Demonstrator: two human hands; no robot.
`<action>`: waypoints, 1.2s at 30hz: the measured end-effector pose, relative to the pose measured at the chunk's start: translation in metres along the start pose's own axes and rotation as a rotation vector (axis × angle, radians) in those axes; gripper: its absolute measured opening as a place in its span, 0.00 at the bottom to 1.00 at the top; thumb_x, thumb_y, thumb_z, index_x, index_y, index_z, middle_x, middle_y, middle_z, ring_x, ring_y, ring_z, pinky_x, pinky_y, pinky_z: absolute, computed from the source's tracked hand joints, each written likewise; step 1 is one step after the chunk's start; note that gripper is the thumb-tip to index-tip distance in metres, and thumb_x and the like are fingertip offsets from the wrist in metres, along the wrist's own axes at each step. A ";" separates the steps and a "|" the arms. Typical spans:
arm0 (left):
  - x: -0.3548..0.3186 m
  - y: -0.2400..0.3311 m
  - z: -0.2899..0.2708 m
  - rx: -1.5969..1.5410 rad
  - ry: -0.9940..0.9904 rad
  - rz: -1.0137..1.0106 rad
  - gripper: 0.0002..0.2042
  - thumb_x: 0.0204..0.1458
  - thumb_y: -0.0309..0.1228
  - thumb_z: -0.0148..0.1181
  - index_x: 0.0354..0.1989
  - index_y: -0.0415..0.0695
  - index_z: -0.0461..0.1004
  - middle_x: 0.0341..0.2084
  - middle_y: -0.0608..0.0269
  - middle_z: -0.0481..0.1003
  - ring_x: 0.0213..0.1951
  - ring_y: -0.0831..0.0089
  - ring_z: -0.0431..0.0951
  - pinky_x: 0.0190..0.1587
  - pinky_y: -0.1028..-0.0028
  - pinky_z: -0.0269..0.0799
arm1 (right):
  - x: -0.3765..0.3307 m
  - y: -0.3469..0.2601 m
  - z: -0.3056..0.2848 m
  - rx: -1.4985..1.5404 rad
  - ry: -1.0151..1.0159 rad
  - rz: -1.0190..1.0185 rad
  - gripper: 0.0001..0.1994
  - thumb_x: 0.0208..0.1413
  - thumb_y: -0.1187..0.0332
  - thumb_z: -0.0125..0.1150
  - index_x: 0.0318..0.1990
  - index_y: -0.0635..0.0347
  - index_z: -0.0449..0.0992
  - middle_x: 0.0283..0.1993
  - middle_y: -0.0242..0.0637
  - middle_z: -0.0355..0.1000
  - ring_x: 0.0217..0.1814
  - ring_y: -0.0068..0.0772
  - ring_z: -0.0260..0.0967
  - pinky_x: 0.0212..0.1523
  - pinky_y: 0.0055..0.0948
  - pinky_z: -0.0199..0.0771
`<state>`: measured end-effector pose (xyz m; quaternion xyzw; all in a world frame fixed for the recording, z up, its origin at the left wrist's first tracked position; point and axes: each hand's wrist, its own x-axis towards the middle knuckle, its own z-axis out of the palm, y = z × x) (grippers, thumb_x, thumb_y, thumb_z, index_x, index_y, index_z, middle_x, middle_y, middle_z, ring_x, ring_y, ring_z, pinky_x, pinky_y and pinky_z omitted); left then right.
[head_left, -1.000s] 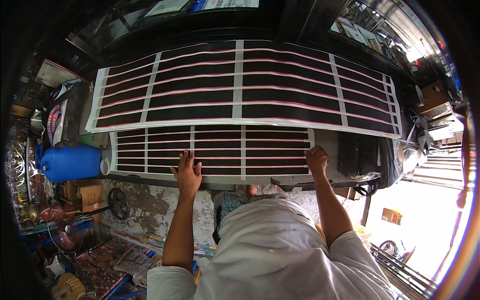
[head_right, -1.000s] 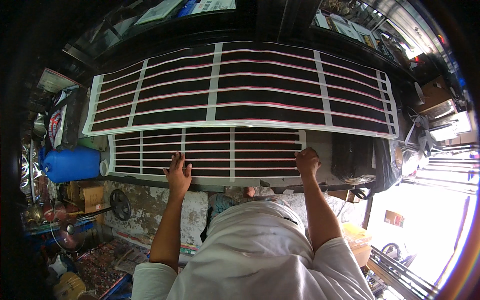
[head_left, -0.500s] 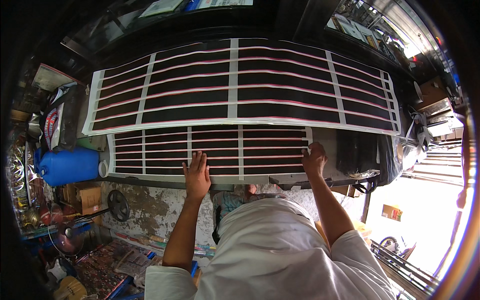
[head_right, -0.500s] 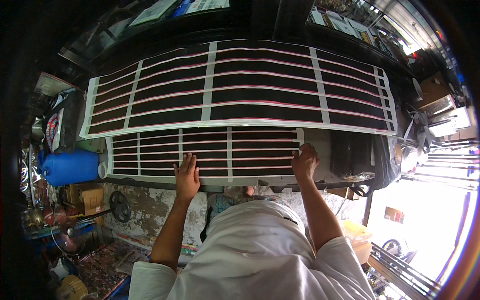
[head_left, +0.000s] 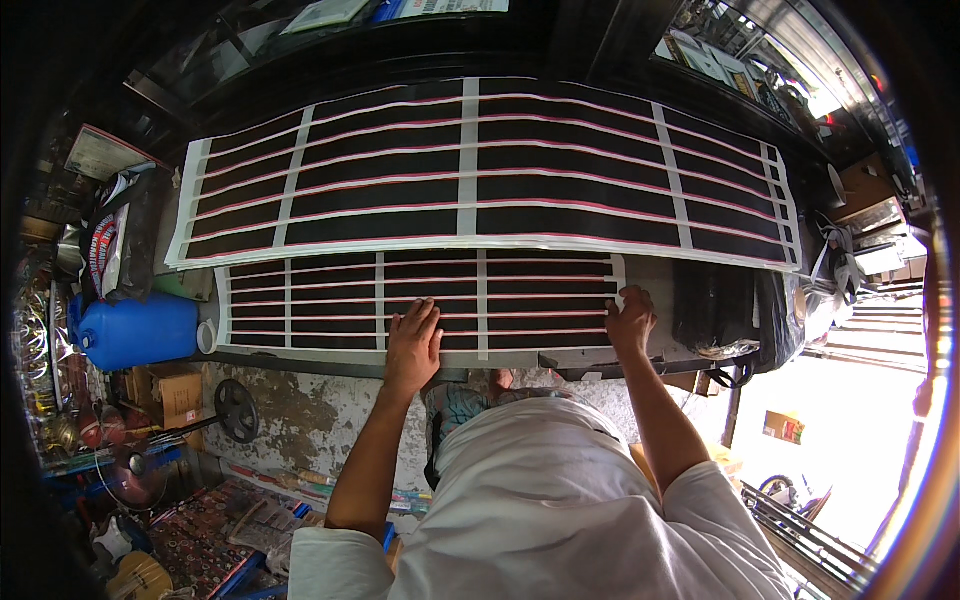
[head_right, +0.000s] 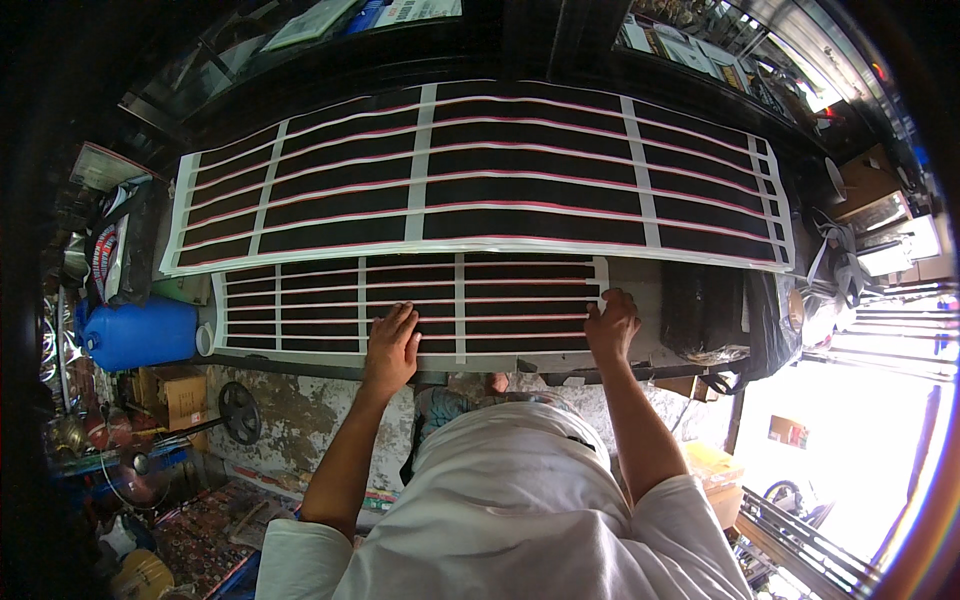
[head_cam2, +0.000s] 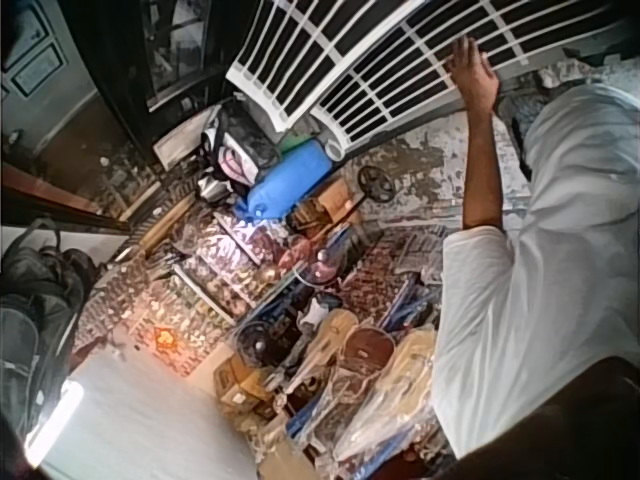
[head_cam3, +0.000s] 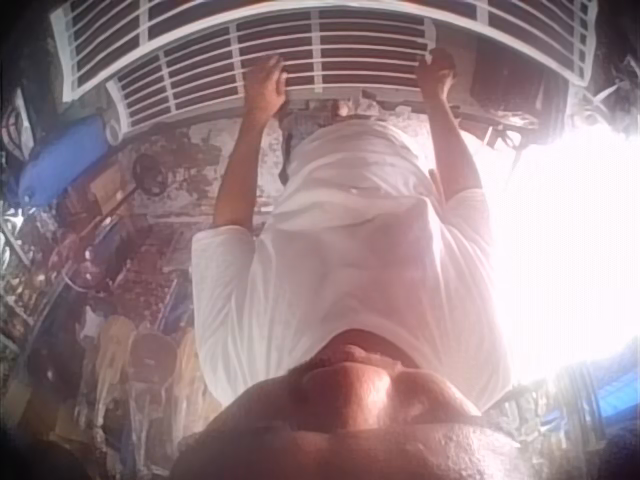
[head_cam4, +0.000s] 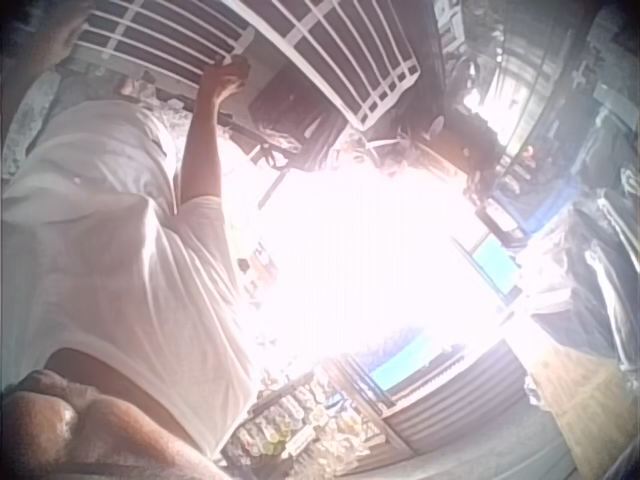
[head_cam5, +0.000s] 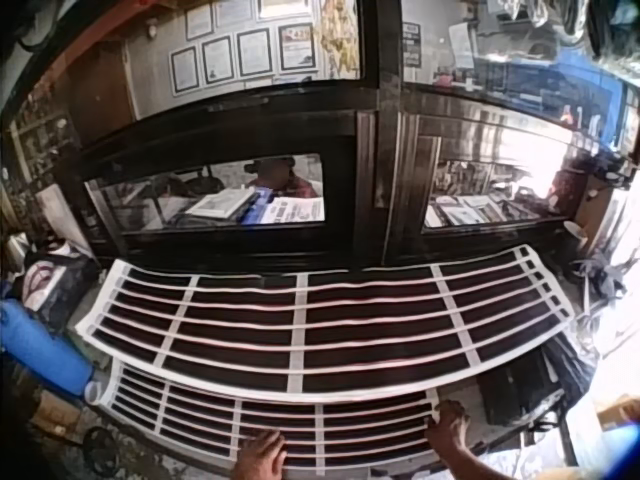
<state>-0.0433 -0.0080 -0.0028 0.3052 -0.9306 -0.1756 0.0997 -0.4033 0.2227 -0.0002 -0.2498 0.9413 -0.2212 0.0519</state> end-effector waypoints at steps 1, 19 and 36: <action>0.002 0.004 0.000 0.000 0.003 0.023 0.20 0.71 0.36 0.55 0.68 0.41 0.74 0.73 0.57 0.69 0.75 0.57 0.65 0.75 0.39 0.59 | 0.000 -0.002 0.001 0.017 0.039 -0.056 0.15 0.53 0.71 0.74 0.46 0.56 0.78 0.48 0.41 0.75 0.56 0.51 0.73 0.55 0.54 0.68; 0.028 0.047 0.017 0.009 0.142 0.122 0.18 0.62 0.30 0.65 0.60 0.45 0.79 0.56 0.53 0.74 0.55 0.52 0.75 0.54 0.52 0.73 | -0.054 -0.140 0.047 0.367 -0.325 -0.778 0.10 0.56 0.80 0.65 0.46 0.62 0.82 0.47 0.46 0.74 0.50 0.54 0.74 0.54 0.49 0.77; 0.050 0.048 0.031 -0.210 0.288 -0.078 0.10 0.53 0.26 0.71 0.45 0.46 0.84 0.42 0.61 0.78 0.48 0.55 0.78 0.46 0.53 0.73 | -0.052 -0.165 0.065 0.260 -0.339 -0.710 0.14 0.53 0.77 0.70 0.47 0.61 0.79 0.47 0.44 0.72 0.53 0.53 0.73 0.56 0.48 0.77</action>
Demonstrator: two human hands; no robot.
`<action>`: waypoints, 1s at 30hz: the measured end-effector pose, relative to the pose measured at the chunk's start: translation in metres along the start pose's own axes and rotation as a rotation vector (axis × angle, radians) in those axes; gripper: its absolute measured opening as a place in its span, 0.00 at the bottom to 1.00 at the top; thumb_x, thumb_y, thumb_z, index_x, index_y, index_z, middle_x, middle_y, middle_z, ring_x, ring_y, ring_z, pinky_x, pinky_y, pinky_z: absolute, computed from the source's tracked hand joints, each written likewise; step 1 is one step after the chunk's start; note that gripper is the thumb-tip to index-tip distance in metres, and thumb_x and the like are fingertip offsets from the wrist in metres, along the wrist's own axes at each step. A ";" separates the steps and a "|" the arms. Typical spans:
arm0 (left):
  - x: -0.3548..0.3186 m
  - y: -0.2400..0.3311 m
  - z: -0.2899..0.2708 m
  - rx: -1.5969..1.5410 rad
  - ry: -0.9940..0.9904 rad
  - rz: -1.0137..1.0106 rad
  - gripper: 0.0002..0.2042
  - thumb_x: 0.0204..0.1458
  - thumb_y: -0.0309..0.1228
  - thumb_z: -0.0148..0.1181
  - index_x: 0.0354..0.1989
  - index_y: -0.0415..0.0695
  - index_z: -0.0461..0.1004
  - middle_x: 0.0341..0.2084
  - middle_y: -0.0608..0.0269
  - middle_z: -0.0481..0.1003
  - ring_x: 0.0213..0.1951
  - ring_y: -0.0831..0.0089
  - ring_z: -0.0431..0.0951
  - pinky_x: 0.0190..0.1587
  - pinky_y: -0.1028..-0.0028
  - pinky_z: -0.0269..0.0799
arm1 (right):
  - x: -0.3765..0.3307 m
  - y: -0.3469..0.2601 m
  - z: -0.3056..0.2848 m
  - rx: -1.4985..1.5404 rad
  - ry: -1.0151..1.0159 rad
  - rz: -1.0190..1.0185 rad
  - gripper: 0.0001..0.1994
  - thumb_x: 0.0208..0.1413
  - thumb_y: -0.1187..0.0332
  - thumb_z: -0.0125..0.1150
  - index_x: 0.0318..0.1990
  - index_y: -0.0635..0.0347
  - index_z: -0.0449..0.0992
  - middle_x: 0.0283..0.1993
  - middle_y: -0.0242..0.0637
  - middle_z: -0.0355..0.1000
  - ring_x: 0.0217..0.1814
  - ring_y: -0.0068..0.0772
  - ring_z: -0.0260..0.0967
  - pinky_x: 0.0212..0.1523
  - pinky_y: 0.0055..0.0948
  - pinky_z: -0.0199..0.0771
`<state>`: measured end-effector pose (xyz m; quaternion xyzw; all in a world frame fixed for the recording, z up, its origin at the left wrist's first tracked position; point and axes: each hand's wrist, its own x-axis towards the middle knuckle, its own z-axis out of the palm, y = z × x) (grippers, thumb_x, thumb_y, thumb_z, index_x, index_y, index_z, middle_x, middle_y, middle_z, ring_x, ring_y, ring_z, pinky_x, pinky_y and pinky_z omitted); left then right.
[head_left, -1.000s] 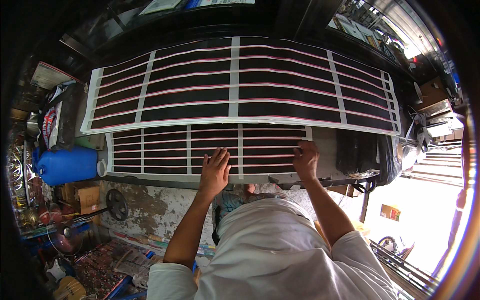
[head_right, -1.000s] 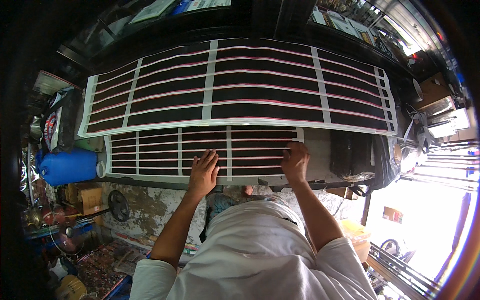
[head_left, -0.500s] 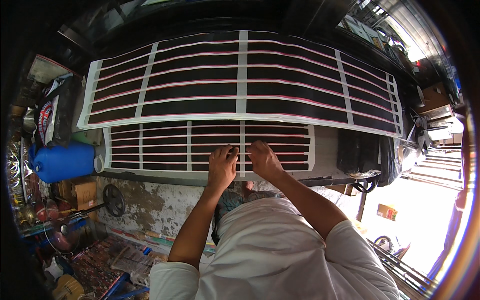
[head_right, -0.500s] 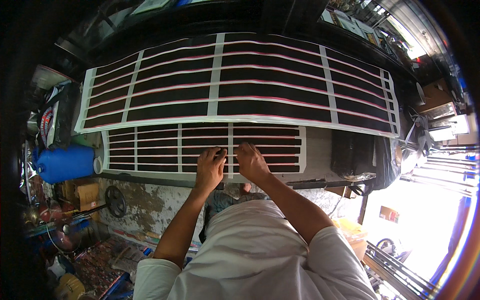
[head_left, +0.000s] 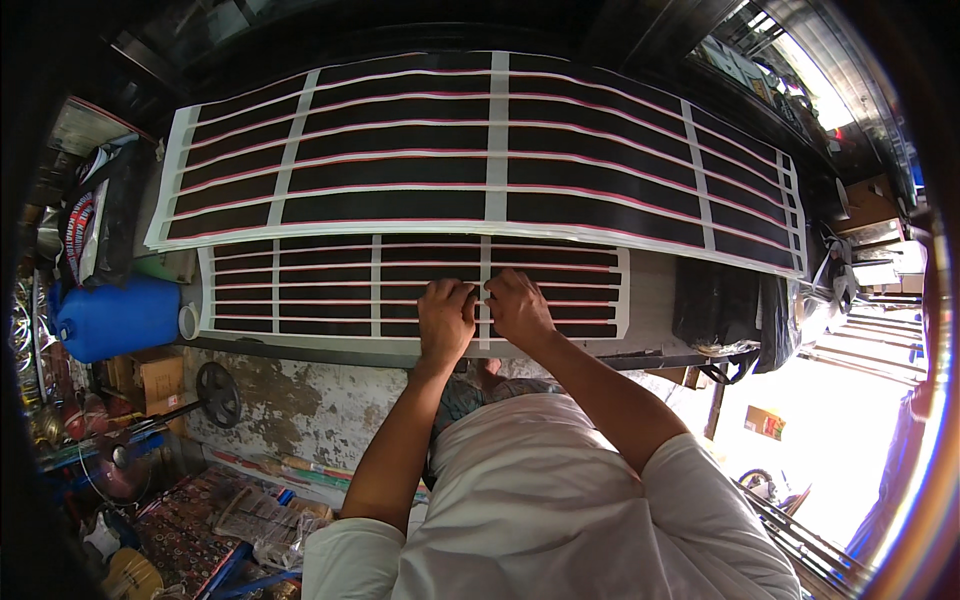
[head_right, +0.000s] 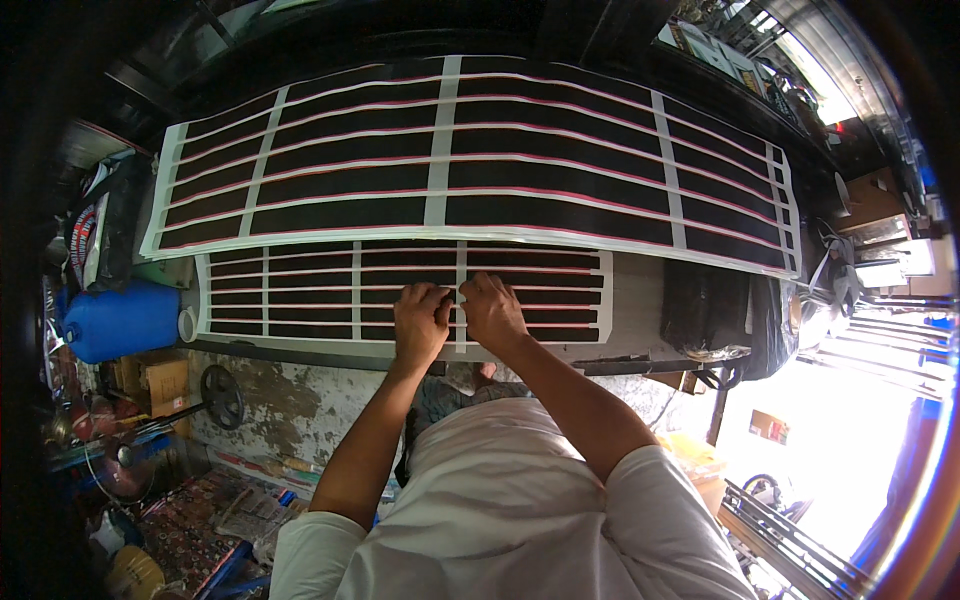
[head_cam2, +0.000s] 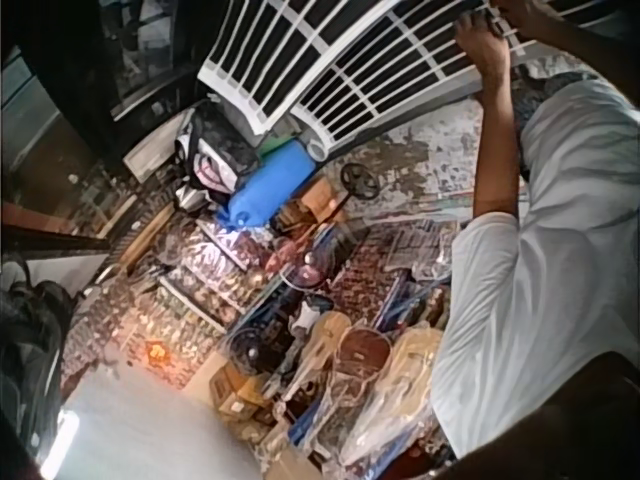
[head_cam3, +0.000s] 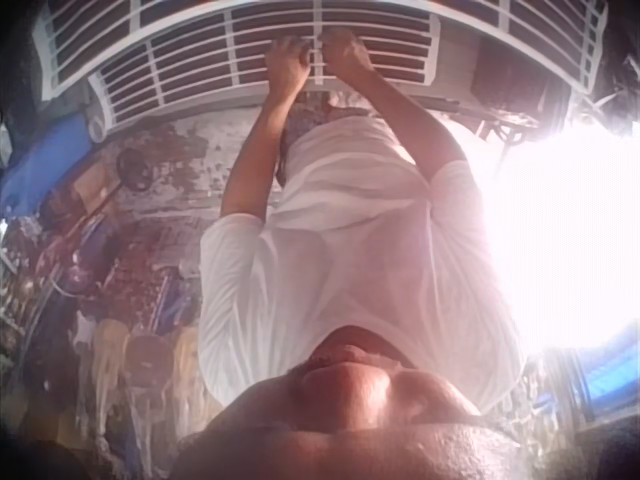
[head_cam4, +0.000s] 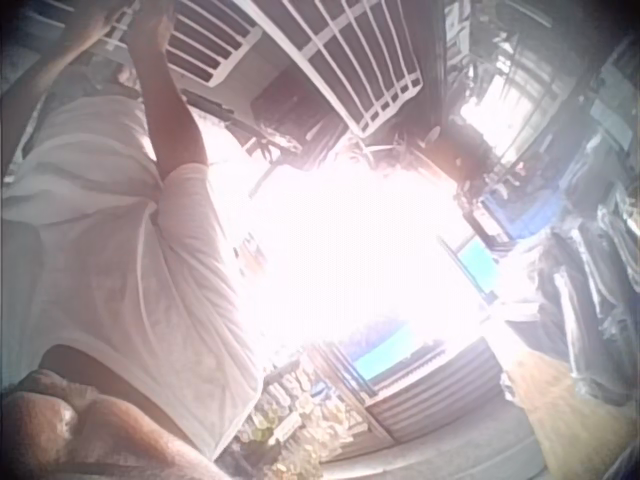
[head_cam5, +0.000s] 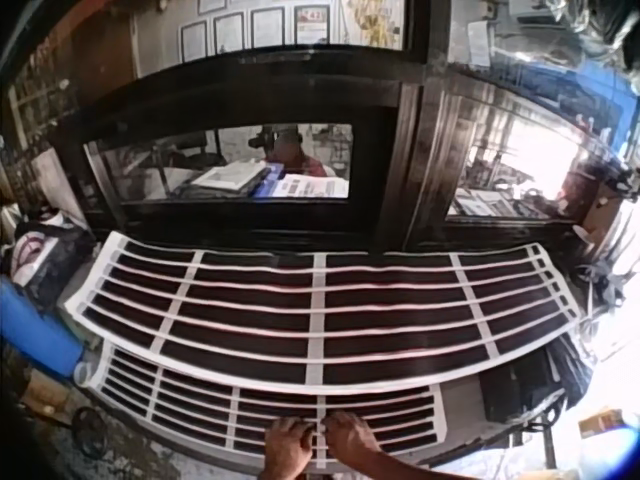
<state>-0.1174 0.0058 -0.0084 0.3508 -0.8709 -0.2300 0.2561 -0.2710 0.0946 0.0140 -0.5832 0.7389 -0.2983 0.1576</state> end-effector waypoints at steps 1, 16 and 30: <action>0.000 -0.001 0.000 -0.011 0.001 -0.001 0.10 0.53 0.26 0.71 0.44 0.46 0.84 0.42 0.61 0.78 0.48 0.55 0.78 0.46 0.53 0.73 | 0.001 -0.001 0.001 -0.009 -0.005 -0.003 0.14 0.52 0.77 0.70 0.47 0.61 0.79 0.47 0.43 0.72 0.53 0.53 0.73 0.56 0.49 0.77; 0.001 -0.013 -0.003 -0.085 -0.003 0.024 0.12 0.52 0.25 0.71 0.45 0.44 0.83 0.43 0.59 0.79 0.47 0.53 0.78 0.48 0.53 0.75 | 0.022 0.008 0.003 -0.188 -0.144 -0.035 0.12 0.47 0.78 0.72 0.40 0.63 0.80 0.46 0.46 0.74 0.54 0.54 0.74 0.56 0.49 0.76; 0.001 -0.017 0.001 -0.094 0.000 0.024 0.08 0.53 0.23 0.70 0.41 0.44 0.86 0.41 0.61 0.79 0.44 0.54 0.78 0.44 0.54 0.77 | -0.011 0.000 -0.016 -0.096 -0.153 -0.057 0.10 0.57 0.76 0.64 0.46 0.56 0.83 0.44 0.41 0.72 0.50 0.47 0.73 0.54 0.49 0.75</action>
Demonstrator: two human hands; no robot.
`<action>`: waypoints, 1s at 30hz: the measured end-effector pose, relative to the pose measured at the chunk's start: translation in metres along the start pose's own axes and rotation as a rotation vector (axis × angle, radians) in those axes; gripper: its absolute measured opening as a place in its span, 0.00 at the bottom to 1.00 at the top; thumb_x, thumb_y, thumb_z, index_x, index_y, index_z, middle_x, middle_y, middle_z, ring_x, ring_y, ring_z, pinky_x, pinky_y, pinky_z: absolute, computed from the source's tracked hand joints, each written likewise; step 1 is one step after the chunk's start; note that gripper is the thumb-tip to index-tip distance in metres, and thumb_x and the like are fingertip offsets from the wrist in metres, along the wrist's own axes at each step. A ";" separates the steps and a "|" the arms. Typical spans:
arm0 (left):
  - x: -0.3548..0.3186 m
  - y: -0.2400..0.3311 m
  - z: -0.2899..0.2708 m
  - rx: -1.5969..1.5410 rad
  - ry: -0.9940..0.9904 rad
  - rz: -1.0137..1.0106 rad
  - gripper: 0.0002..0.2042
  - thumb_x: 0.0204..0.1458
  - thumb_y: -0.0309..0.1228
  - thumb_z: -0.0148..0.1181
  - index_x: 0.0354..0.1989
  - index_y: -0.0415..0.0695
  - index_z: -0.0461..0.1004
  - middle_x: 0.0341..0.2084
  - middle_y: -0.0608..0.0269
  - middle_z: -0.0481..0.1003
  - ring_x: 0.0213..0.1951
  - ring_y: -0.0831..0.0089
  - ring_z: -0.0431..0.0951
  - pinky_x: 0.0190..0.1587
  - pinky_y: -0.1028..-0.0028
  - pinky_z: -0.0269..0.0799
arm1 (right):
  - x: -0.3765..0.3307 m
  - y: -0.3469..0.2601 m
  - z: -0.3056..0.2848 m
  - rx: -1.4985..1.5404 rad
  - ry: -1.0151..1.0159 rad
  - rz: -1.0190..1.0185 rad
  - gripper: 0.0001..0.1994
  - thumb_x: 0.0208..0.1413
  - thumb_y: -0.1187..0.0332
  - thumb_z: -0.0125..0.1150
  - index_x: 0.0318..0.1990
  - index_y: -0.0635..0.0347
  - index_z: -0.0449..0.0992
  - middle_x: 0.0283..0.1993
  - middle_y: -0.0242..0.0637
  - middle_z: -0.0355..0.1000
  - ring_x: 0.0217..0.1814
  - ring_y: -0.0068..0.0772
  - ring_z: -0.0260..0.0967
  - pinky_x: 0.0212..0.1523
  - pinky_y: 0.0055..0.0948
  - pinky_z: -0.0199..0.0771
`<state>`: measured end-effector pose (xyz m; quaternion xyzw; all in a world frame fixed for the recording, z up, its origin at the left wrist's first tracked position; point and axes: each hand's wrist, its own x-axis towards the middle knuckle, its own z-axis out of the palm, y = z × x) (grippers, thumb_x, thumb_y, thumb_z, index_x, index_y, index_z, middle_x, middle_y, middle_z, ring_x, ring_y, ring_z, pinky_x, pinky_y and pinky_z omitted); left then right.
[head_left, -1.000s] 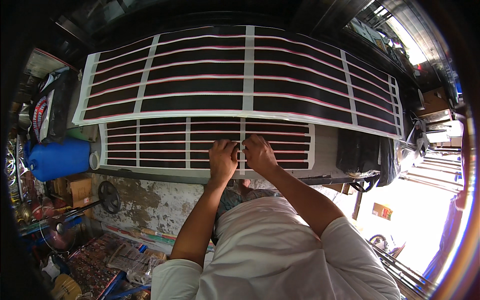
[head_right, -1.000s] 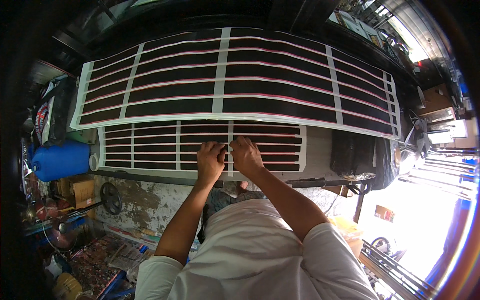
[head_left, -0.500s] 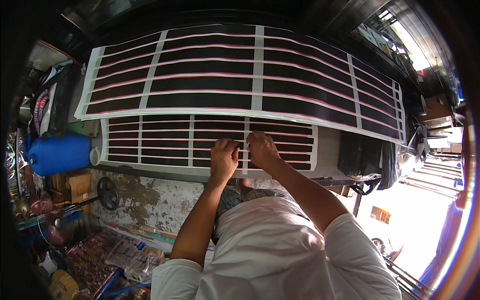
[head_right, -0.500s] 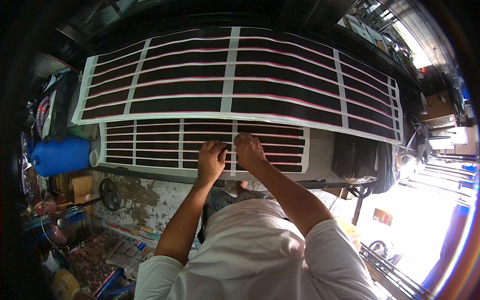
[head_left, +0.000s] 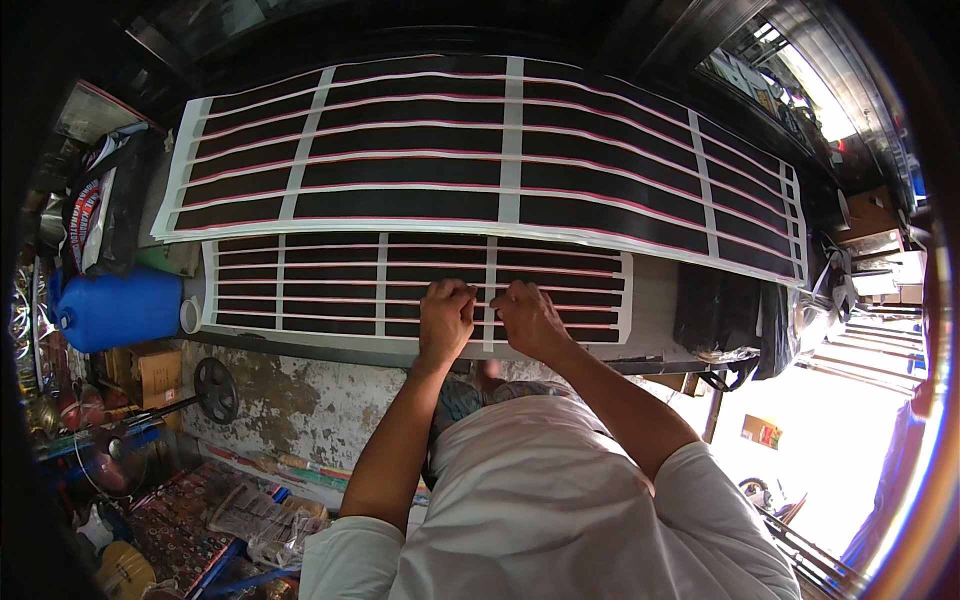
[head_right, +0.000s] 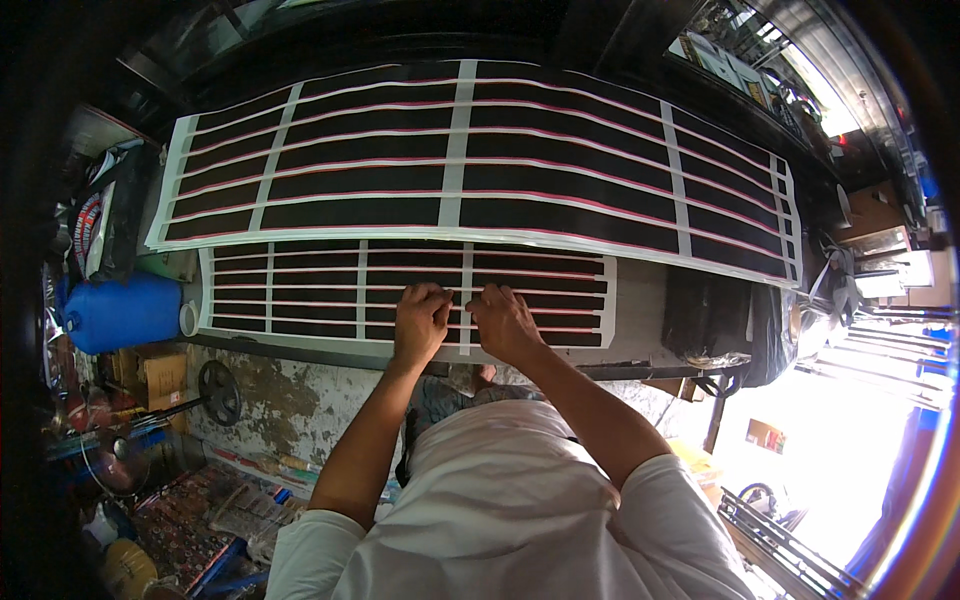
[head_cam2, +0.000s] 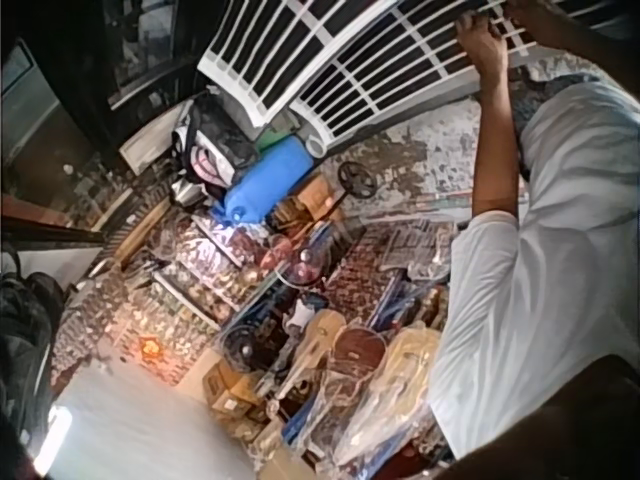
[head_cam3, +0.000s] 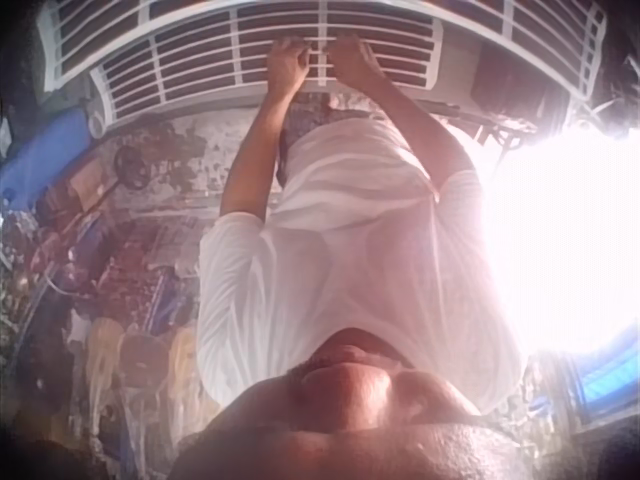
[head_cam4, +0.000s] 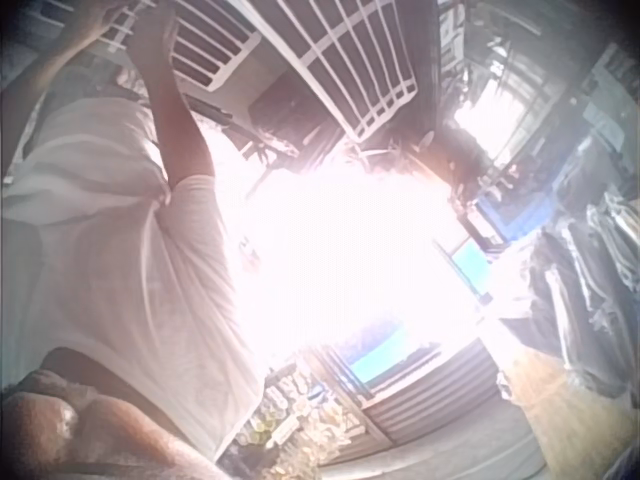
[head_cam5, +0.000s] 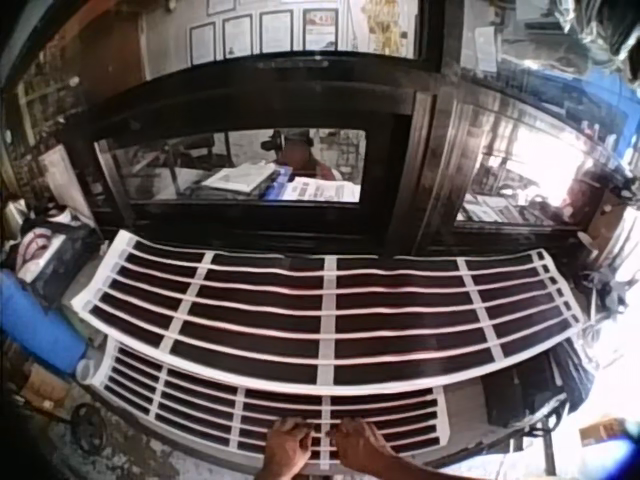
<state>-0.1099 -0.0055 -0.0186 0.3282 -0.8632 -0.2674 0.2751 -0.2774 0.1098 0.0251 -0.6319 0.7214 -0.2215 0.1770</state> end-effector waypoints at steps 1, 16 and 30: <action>0.001 0.001 0.001 0.002 -0.002 0.005 0.08 0.53 0.23 0.70 0.41 0.44 0.86 0.41 0.61 0.79 0.43 0.55 0.78 0.44 0.54 0.77 | -0.002 0.002 0.003 0.006 0.005 0.004 0.10 0.58 0.75 0.63 0.46 0.55 0.84 0.43 0.40 0.72 0.49 0.47 0.72 0.54 0.49 0.75; 0.000 0.005 -0.003 -0.031 0.007 0.010 0.11 0.51 0.19 0.68 0.43 0.41 0.87 0.41 0.58 0.80 0.44 0.53 0.79 0.45 0.57 0.78 | 0.003 -0.002 0.019 0.126 0.021 0.173 0.10 0.61 0.70 0.63 0.46 0.48 0.88 0.46 0.38 0.77 0.56 0.47 0.75 0.56 0.53 0.73; -0.006 0.005 -0.005 -0.011 0.015 0.027 0.16 0.47 0.16 0.70 0.46 0.41 0.86 0.44 0.57 0.81 0.44 0.53 0.79 0.46 0.59 0.79 | 0.007 0.006 0.007 0.042 0.051 0.086 0.05 0.57 0.72 0.67 0.40 0.54 0.85 0.43 0.39 0.77 0.51 0.48 0.76 0.53 0.51 0.76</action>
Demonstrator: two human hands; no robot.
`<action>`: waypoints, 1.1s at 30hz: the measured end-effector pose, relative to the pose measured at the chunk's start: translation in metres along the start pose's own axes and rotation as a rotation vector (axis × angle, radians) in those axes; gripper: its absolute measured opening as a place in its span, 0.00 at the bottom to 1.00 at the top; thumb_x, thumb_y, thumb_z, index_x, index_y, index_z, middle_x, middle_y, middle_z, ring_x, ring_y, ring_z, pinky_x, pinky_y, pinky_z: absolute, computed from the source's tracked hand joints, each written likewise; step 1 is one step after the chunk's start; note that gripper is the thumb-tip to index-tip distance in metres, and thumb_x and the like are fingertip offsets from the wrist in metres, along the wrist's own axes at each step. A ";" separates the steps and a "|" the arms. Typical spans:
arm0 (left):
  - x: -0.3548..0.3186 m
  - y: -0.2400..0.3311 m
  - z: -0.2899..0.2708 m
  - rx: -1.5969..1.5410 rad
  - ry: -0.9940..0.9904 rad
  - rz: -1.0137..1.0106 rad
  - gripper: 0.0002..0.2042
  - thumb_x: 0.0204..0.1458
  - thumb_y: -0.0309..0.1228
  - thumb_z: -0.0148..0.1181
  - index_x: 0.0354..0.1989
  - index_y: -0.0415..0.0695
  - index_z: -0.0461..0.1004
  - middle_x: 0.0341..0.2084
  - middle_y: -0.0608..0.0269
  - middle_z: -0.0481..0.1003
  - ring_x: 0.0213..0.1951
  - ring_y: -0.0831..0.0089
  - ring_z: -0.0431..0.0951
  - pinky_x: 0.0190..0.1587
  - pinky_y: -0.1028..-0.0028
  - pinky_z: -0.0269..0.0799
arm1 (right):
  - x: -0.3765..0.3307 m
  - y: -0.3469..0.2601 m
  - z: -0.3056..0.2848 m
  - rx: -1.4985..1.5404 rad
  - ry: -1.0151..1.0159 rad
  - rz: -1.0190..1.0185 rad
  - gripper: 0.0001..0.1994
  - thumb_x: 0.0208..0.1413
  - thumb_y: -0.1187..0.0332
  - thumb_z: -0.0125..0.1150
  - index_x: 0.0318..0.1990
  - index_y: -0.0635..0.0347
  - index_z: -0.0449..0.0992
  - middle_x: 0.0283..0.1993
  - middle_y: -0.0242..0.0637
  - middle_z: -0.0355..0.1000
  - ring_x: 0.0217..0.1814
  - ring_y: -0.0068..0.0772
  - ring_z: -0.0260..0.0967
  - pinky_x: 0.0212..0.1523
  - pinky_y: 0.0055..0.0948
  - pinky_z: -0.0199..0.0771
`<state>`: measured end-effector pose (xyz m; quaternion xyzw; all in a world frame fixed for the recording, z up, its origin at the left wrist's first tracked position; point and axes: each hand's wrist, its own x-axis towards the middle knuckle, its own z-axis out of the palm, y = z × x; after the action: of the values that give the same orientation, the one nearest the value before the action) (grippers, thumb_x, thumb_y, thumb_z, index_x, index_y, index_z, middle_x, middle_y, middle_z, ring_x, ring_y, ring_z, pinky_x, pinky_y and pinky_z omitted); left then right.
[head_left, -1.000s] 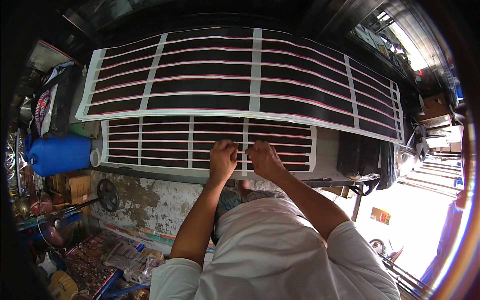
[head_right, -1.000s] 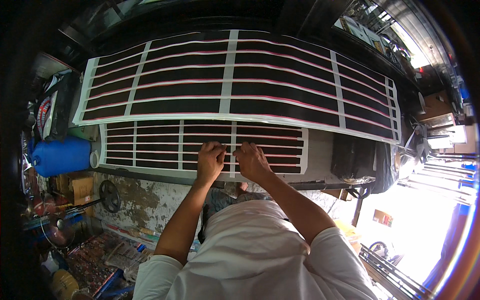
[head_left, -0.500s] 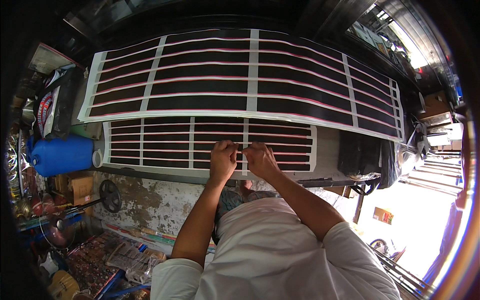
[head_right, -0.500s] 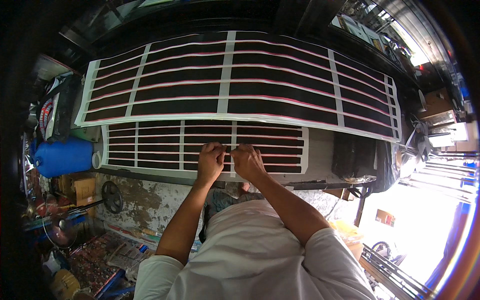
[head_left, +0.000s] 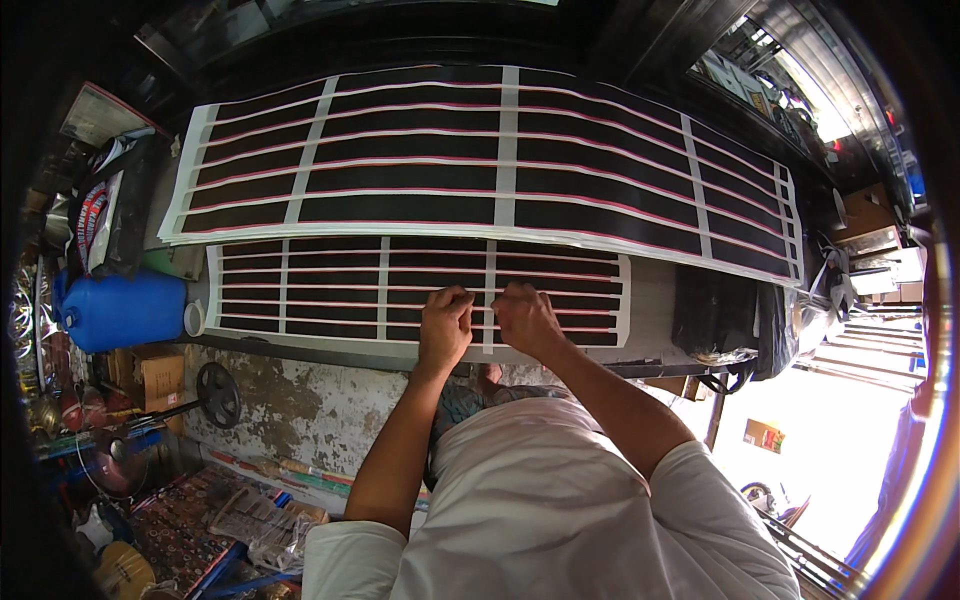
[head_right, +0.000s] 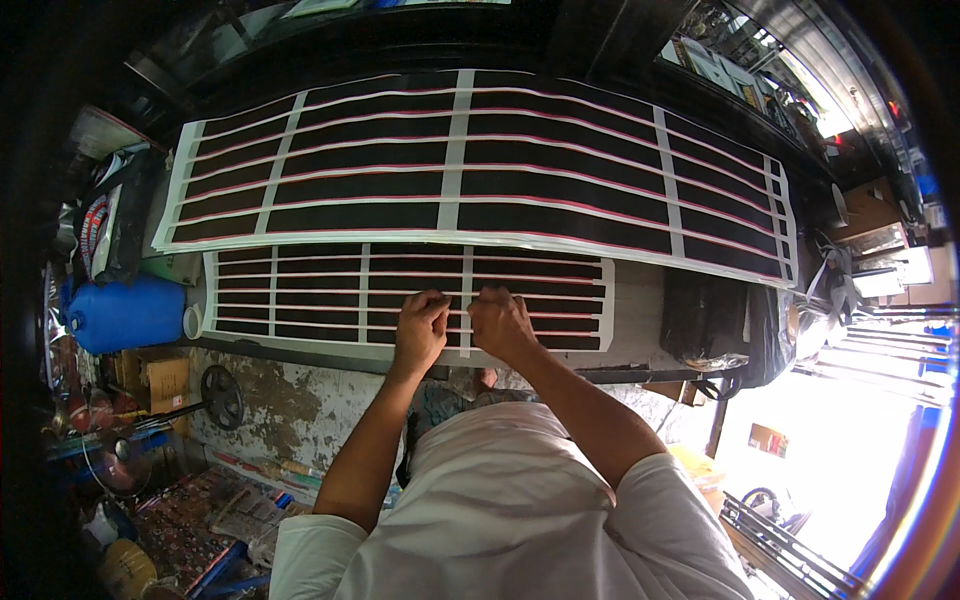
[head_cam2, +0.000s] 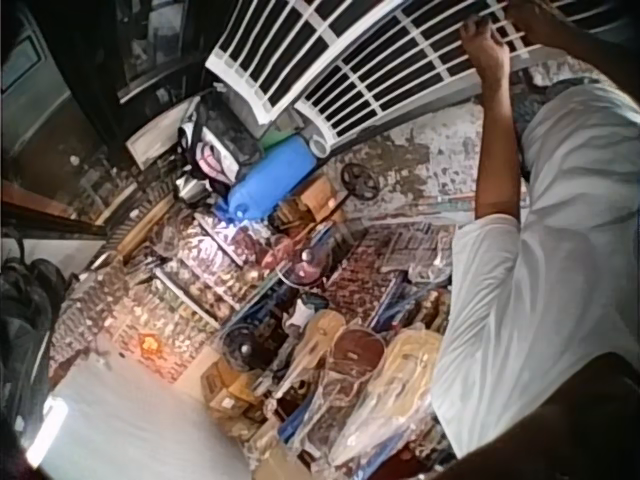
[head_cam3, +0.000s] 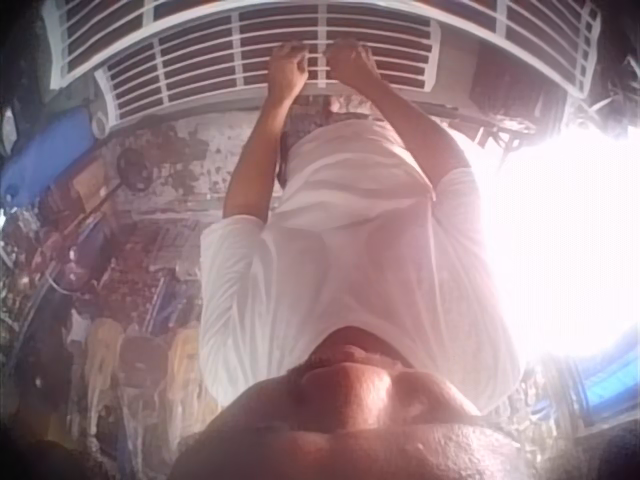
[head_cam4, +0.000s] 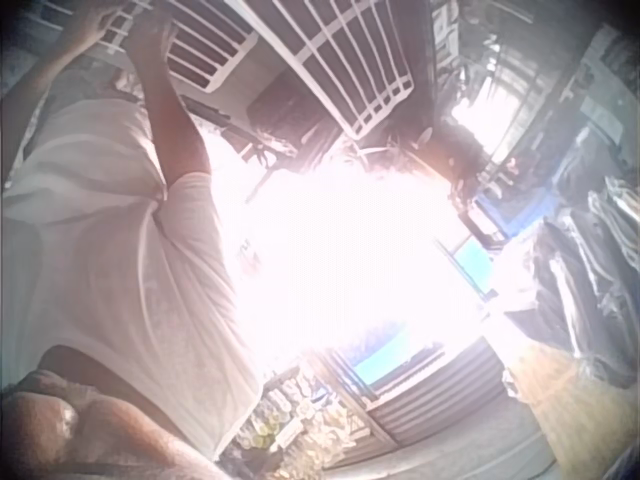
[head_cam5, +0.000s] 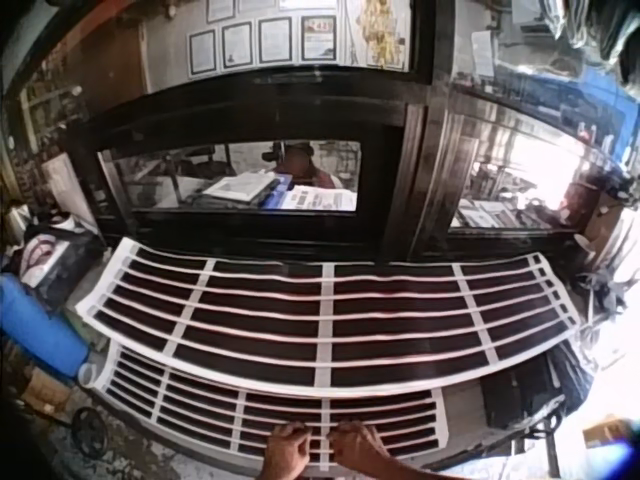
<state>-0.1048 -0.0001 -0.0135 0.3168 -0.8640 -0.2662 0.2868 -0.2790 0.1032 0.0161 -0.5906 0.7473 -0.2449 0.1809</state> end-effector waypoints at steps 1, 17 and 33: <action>0.001 -0.001 0.002 -0.004 0.018 0.012 0.16 0.47 0.16 0.70 0.46 0.41 0.86 0.45 0.57 0.81 0.45 0.53 0.79 0.47 0.58 0.79 | 0.004 0.002 0.000 0.019 -0.004 -0.009 0.05 0.57 0.72 0.68 0.40 0.55 0.84 0.43 0.40 0.76 0.51 0.49 0.76 0.53 0.51 0.76; 0.000 0.001 0.000 0.013 -0.046 -0.028 0.11 0.54 0.22 0.69 0.46 0.42 0.85 0.46 0.57 0.81 0.46 0.53 0.78 0.49 0.57 0.79 | 0.029 -0.009 0.006 -0.324 -0.107 -0.028 0.14 0.53 0.68 0.75 0.45 0.57 0.80 0.49 0.39 0.74 0.57 0.44 0.72 0.55 0.50 0.68; -0.004 -0.080 -0.084 0.410 0.037 -0.226 0.20 0.66 0.31 0.63 0.66 0.43 0.76 0.68 0.47 0.71 0.70 0.46 0.70 0.69 0.54 0.72 | -0.068 0.164 -0.067 -0.170 0.483 0.615 0.15 0.51 0.63 0.79 0.41 0.60 0.82 0.44 0.47 0.79 0.49 0.53 0.80 0.50 0.46 0.81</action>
<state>-0.0147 -0.0732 -0.0077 0.4679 -0.8537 -0.1096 0.2008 -0.4301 0.2096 -0.0256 -0.2775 0.9280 -0.2481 0.0154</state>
